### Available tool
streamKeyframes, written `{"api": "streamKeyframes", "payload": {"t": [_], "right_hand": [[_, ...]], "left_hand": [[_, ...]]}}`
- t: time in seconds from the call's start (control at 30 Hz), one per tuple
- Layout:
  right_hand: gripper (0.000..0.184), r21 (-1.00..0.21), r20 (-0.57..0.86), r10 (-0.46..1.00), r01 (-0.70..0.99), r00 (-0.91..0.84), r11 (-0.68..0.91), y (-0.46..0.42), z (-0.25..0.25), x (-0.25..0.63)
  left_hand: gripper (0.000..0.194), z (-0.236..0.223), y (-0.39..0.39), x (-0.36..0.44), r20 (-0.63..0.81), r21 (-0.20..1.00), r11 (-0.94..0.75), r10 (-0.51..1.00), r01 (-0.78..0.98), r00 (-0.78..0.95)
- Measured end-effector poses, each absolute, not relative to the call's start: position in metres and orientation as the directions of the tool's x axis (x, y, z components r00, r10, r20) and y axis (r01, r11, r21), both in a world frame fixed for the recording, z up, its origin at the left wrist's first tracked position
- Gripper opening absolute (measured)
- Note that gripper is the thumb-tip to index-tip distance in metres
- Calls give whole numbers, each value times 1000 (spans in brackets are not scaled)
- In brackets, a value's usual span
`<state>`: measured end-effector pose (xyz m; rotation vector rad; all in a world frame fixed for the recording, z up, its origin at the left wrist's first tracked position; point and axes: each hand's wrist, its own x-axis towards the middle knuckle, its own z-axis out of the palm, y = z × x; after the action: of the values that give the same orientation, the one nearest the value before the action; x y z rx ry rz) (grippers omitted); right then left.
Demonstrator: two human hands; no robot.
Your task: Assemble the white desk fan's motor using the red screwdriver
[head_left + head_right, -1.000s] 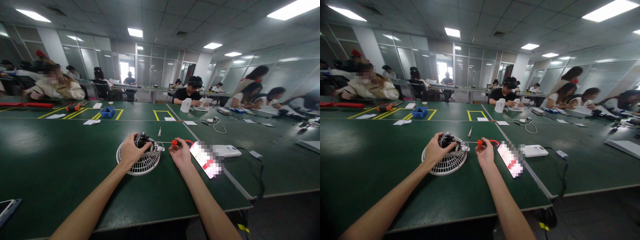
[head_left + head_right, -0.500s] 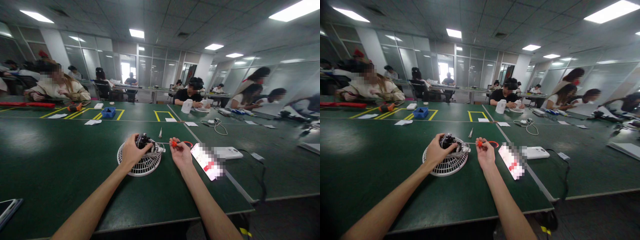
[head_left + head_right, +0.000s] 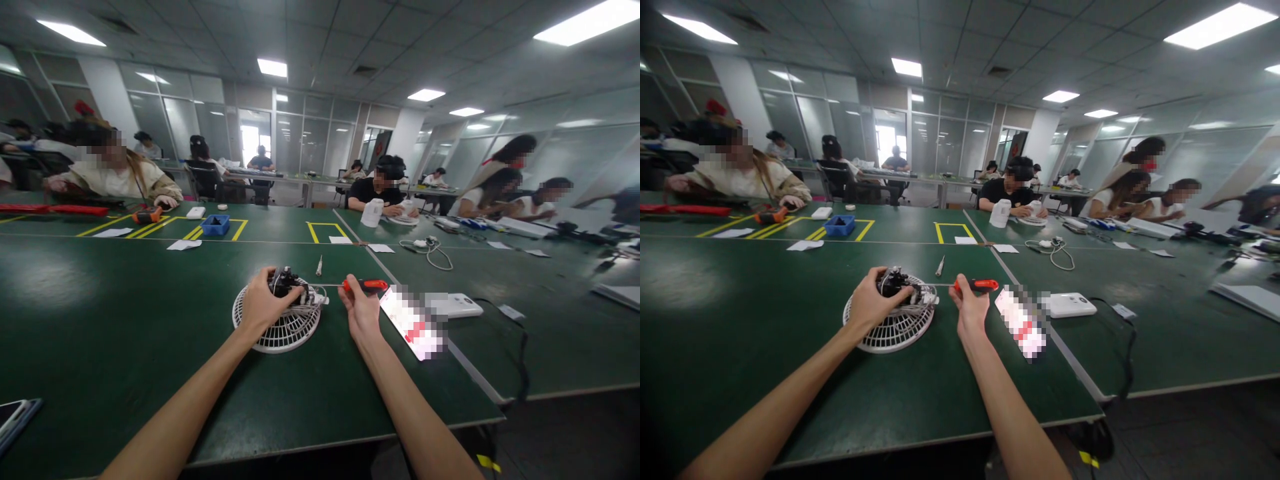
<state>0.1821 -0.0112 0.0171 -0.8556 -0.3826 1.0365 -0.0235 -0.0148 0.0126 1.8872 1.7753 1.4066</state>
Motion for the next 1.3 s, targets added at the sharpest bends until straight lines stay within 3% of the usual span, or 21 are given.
{"api": "streamKeyframes", "payload": {"t": [0.2, 0.67, 0.8, 0.97, 1.07, 1.3], "right_hand": [[48, -822, -107, 878, -538, 466, 186, -11, 13, 182], [31, -745, -243, 871, -658, 427, 114, -10, 17, 190], [36, -742, -274, 910, -671, 312, 6, -8, 17, 192], [16, -744, -346, 928, -643, 138, -182, -10, 16, 184], [14, -731, -386, 921, -625, 50, -273, -12, 12, 178], [26, -793, -317, 946, -529, -63, -302, -8, -1, 173]], "left_hand": [[76, 10, -13, -24, 489, 681, -251, 855, 688, -172], [72, 11, -12, -23, 490, 667, -261, 859, 698, -148], [68, 9, -12, -23, 521, 654, -287, 842, 700, -141], [58, 8, -13, -22, 568, 622, -340, 816, 706, -108], [54, 9, -14, -22, 568, 622, -346, 817, 702, -101], [52, 8, -14, -23, 542, 635, -318, 832, 704, -113]]}}
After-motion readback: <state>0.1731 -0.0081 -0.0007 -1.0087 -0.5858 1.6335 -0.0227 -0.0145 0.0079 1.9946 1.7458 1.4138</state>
